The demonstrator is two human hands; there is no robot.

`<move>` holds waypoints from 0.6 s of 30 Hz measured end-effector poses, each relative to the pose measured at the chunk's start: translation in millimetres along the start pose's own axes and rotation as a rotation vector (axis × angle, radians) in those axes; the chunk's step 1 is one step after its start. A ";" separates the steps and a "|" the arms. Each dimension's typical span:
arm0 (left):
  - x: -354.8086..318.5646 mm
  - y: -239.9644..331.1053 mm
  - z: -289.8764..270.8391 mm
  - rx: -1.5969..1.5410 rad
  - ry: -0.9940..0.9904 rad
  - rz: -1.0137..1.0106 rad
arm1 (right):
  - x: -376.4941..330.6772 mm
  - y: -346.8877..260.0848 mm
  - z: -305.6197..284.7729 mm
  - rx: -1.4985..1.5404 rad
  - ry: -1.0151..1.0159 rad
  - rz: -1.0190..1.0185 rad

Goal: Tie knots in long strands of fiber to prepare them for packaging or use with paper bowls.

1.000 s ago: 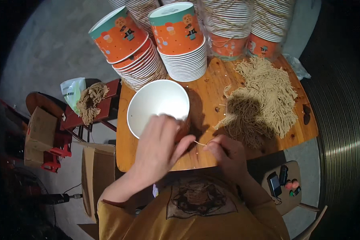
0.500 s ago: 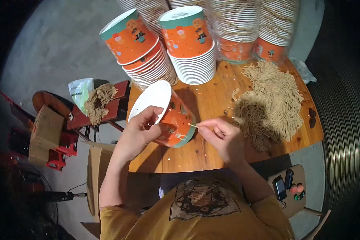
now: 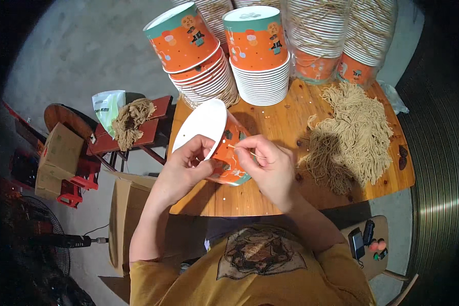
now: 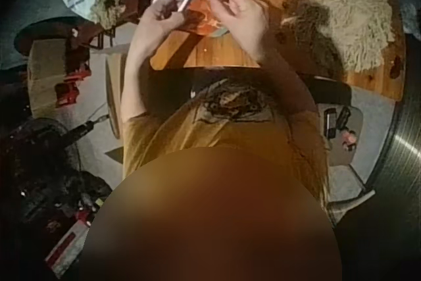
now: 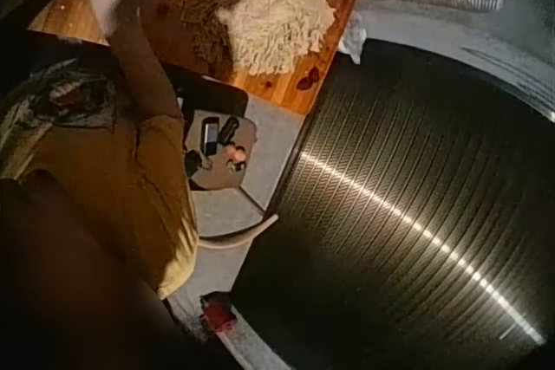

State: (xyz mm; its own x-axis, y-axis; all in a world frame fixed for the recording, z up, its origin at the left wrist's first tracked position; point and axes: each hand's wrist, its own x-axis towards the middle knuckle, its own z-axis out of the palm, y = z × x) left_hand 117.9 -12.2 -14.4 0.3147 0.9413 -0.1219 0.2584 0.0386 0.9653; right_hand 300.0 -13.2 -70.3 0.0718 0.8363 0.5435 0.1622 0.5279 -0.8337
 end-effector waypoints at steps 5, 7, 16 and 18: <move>-2.0 0.6 3.4 0.032 0.012 -0.008 | 3.8 -4.9 3.0 -0.082 0.009 -0.024; -2.3 0.0 4.9 0.057 0.018 0.005 | 4.5 -3.2 3.5 -0.057 -0.012 -0.031; -3.2 0.6 8.8 0.096 -0.001 0.031 | 5.3 -3.6 3.9 -0.065 -0.028 -0.024; -5.1 5.0 9.7 0.097 -0.005 0.002 | 5.2 -2.3 4.6 -0.076 -0.032 -0.020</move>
State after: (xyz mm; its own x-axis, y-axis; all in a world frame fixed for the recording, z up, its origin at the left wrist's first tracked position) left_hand 126.5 -20.1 -11.2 0.3202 0.9396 -0.1213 0.3447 0.0037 0.9387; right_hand 295.4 -9.4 -65.9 0.0363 0.8305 0.5558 0.2376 0.5330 -0.8120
